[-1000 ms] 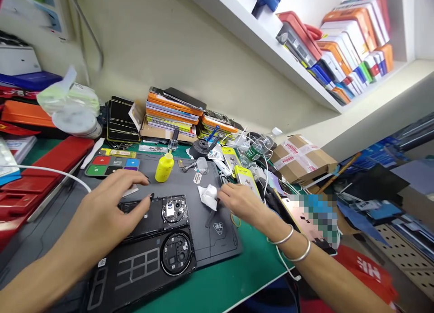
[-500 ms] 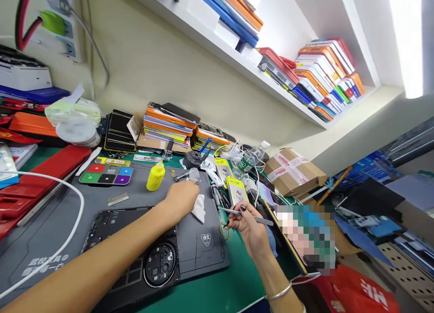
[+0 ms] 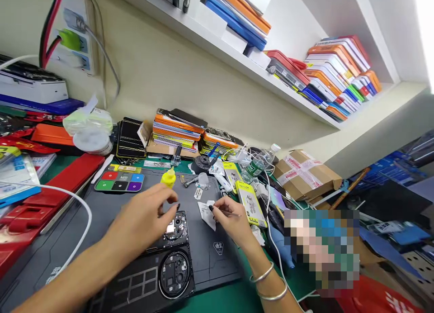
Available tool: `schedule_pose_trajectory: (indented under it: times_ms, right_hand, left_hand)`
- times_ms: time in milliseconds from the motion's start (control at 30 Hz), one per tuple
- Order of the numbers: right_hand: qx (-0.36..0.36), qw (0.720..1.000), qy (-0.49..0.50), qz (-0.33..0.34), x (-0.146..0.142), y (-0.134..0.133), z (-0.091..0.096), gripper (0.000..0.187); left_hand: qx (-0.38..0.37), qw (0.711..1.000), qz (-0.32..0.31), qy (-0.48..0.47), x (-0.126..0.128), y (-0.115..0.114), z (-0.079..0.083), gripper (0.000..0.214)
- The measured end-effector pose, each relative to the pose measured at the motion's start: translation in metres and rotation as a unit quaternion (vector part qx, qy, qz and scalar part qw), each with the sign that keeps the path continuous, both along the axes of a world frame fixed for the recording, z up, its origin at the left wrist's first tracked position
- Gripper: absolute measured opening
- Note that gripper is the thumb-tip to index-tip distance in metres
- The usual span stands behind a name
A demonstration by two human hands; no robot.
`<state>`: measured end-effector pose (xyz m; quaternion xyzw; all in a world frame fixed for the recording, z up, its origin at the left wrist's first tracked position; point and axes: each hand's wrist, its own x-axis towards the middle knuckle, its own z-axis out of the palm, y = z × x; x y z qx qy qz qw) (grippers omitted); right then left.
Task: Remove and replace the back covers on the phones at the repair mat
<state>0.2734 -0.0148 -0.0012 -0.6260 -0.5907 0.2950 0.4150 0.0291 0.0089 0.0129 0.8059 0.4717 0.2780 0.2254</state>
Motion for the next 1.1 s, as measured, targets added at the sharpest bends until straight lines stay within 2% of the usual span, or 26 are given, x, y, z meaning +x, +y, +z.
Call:
schedule_pose_trajectory:
  times_ms: [100, 167, 233, 333, 400, 533, 667, 767, 900, 1000, 1100]
  right_hand:
    - [-0.009, 0.999, 0.027, -0.023, 0.000, 0.007, -0.006, 0.020]
    - [-0.015, 0.998, 0.057, -0.029, -0.003, 0.009, -0.006, 0.026]
    - [-0.015, 0.995, 0.092, -0.033, -0.007, 0.006, -0.003, 0.029]
    - [0.000, 0.990, 0.137, -0.043, -0.016, -0.007, 0.004, 0.035]
    - [0.005, 0.982, 0.185, -0.048, -0.022, -0.019, 0.010, 0.037]
    - [-0.004, 0.941, 0.334, -0.057, -0.032, -0.045, 0.019, 0.039]
    - [-0.037, 0.894, 0.442, -0.062, -0.037, -0.067, 0.025, 0.039]
    - [-0.043, 0.877, 0.477, -0.041, -0.037, -0.082, 0.025, 0.036]
    - [-0.002, 0.884, 0.467, -0.001, -0.035, -0.098, 0.027, 0.028]
    - [0.031, 0.896, 0.442, 0.038, -0.035, -0.105, 0.031, 0.023]
    - [0.046, 0.909, 0.412, 0.049, -0.037, -0.108, 0.034, 0.022]
  left_hand:
    - [0.031, 0.991, 0.051, -0.118, -0.025, -0.003, -0.010, 0.016]
    - [0.027, 0.983, 0.081, -0.163, -0.033, -0.003, -0.016, 0.015]
    - [0.008, 0.978, 0.084, -0.190, -0.034, -0.005, -0.020, 0.015]
    - [-0.040, 0.973, 0.039, -0.222, -0.025, -0.009, -0.018, 0.018]
    - [-0.060, 0.970, -0.015, -0.233, -0.013, -0.015, -0.015, 0.024]
    - [-0.088, 0.957, -0.113, -0.251, 0.016, -0.026, -0.008, 0.038]
    - [-0.200, 0.927, -0.115, -0.297, 0.035, -0.037, -0.002, 0.017]
    - [-0.264, 0.903, -0.113, -0.320, 0.038, -0.047, -0.001, 0.017]
    - [-0.336, 0.866, -0.095, -0.358, 0.036, -0.061, -0.001, 0.020]
    - [-0.354, 0.856, -0.096, -0.365, 0.034, -0.069, 0.000, 0.023]
    - [-0.353, 0.855, -0.106, -0.366, 0.032, -0.075, 0.002, 0.021]
